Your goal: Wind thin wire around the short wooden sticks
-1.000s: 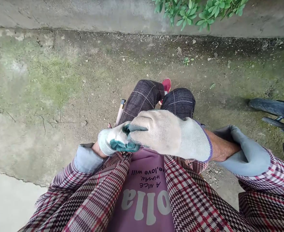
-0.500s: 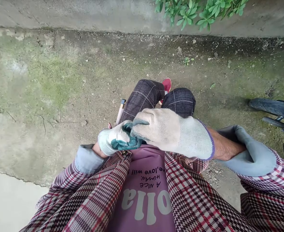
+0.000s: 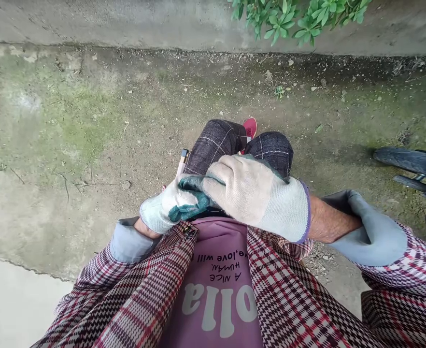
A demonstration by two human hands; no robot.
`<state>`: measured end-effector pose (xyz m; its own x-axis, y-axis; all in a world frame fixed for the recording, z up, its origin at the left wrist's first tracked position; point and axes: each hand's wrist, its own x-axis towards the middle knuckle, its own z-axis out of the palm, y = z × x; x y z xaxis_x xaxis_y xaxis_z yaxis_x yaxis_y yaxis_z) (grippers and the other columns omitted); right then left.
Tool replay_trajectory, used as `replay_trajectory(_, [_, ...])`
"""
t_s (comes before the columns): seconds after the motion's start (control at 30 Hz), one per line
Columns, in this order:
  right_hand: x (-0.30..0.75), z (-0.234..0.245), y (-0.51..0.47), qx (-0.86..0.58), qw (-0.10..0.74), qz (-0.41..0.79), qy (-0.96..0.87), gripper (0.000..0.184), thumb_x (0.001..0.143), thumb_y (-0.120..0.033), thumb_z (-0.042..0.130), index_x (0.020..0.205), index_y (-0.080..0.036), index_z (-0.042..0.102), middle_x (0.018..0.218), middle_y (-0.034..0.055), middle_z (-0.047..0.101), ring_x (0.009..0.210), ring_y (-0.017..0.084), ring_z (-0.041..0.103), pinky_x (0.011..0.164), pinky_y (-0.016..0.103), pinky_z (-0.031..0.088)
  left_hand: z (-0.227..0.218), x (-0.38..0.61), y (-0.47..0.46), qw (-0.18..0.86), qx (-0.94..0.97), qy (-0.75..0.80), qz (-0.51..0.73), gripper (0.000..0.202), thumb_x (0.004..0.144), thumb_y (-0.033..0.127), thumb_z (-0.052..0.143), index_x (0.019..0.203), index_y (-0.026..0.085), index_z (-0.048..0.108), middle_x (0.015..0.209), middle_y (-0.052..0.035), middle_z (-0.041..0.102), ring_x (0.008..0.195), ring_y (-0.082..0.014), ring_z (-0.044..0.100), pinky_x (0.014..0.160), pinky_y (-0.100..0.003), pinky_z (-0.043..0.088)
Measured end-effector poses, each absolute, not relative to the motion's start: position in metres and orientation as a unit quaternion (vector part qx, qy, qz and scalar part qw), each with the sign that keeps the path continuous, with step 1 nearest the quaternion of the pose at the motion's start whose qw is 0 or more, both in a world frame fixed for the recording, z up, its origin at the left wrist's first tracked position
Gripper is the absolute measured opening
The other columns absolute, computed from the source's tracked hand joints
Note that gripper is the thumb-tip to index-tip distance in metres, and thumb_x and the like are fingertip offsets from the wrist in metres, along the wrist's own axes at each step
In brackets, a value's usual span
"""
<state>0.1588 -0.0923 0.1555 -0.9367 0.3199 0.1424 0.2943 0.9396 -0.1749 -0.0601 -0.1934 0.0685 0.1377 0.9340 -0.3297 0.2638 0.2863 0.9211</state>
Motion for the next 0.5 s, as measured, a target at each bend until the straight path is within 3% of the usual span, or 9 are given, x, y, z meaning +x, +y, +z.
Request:
replay_trajectory(0.17, [0.16,0.147,-0.091,-0.232,0.069,0.108,-0.964,0.019,0.096,-0.017,0.056,0.096,-0.016,0.074,0.094,0.0125,0.073,0.083,0.025,0.063,0.07,0.037,0.047,0.103,-0.042,-0.173,0.564,0.507,0.527,0.384,0.005,0.086,0.022,0.077,0.09,0.019,0.075,0.091,-0.0032,0.08,0.083,-0.0188,0.075,0.08,-0.031,0.063])
replay_trajectory(0.33, [0.161,0.135,-0.094,-0.321,0.097,0.187,-0.923,0.02,0.094,-0.022,0.055,0.101,-0.016,0.073,0.102,0.0115,0.074,0.085,0.025,0.067,0.07,0.036,0.051,0.119,-0.032,-0.177,0.378,0.601,0.6,0.369,0.002,0.088,0.022,0.073,0.09,0.022,0.075,0.084,-0.0013,0.078,0.074,-0.0184,0.071,0.073,-0.031,0.059])
replay_trajectory(0.5, [0.157,0.12,-0.1,-0.395,0.211,0.369,-0.814,0.014,0.091,-0.021,0.058,0.094,-0.021,0.072,0.096,0.0065,0.076,0.087,0.024,0.071,0.08,0.038,0.056,0.105,-0.037,-0.179,0.107,0.753,0.56,0.328,0.013,0.094,0.026,0.068,0.105,0.021,0.075,0.078,-0.0045,0.075,0.069,-0.0197,0.068,0.066,-0.034,0.054])
